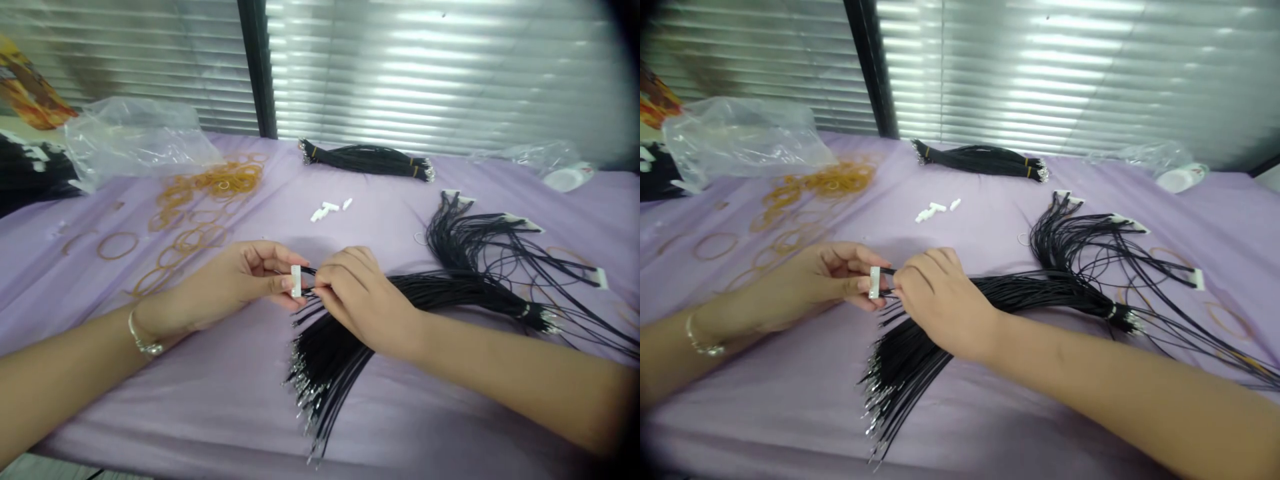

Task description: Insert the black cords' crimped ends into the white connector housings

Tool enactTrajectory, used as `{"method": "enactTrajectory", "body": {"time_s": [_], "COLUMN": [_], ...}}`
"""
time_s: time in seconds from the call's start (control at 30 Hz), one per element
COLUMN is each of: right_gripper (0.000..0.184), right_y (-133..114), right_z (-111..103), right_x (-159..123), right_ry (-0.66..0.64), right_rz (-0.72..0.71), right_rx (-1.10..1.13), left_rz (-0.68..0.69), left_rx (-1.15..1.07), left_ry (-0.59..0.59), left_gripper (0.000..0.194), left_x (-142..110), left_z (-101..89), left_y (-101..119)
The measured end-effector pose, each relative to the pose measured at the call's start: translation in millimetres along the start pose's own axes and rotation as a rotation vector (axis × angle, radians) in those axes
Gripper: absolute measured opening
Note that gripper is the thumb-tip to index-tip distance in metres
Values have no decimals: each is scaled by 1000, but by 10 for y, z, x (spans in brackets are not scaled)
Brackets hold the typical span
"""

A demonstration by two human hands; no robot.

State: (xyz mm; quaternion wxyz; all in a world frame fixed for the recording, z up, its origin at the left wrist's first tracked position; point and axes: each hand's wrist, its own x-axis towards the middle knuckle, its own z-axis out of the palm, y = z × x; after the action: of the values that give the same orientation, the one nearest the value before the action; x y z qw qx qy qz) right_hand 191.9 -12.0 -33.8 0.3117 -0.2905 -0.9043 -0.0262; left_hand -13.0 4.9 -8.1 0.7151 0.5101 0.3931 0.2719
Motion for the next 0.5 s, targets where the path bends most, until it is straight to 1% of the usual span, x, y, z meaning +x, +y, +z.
{"method": "enactTrajectory", "body": {"time_s": [0.13,0.27,0.33,0.37,0.43,0.5], "right_gripper": [9,8,4,7,29,54], "right_y": [9,0,-15,-23,-39,-47], "right_z": [8,-2,-29,-47,-82,-99], "right_x": [12,18,20,22,23,22], "right_ry": [-6,-5,19,45,85,46], "right_rz": [-24,-62,-34,9,100,123], "right_rx": [-2,19,57,86,164,263], "left_rz": [7,54,72,85,121,160], "left_rx": [4,-31,-66,-85,-114,-130], "left_ry": [-27,-78,-109,-118,-124,-107], "left_gripper": [18,13,13,13,13,14], "left_x": [1,6,1,-4,-15,-28], "left_z": [-3,-5,9,19,42,58], "left_y": [-8,-5,6,11,15,7]}}
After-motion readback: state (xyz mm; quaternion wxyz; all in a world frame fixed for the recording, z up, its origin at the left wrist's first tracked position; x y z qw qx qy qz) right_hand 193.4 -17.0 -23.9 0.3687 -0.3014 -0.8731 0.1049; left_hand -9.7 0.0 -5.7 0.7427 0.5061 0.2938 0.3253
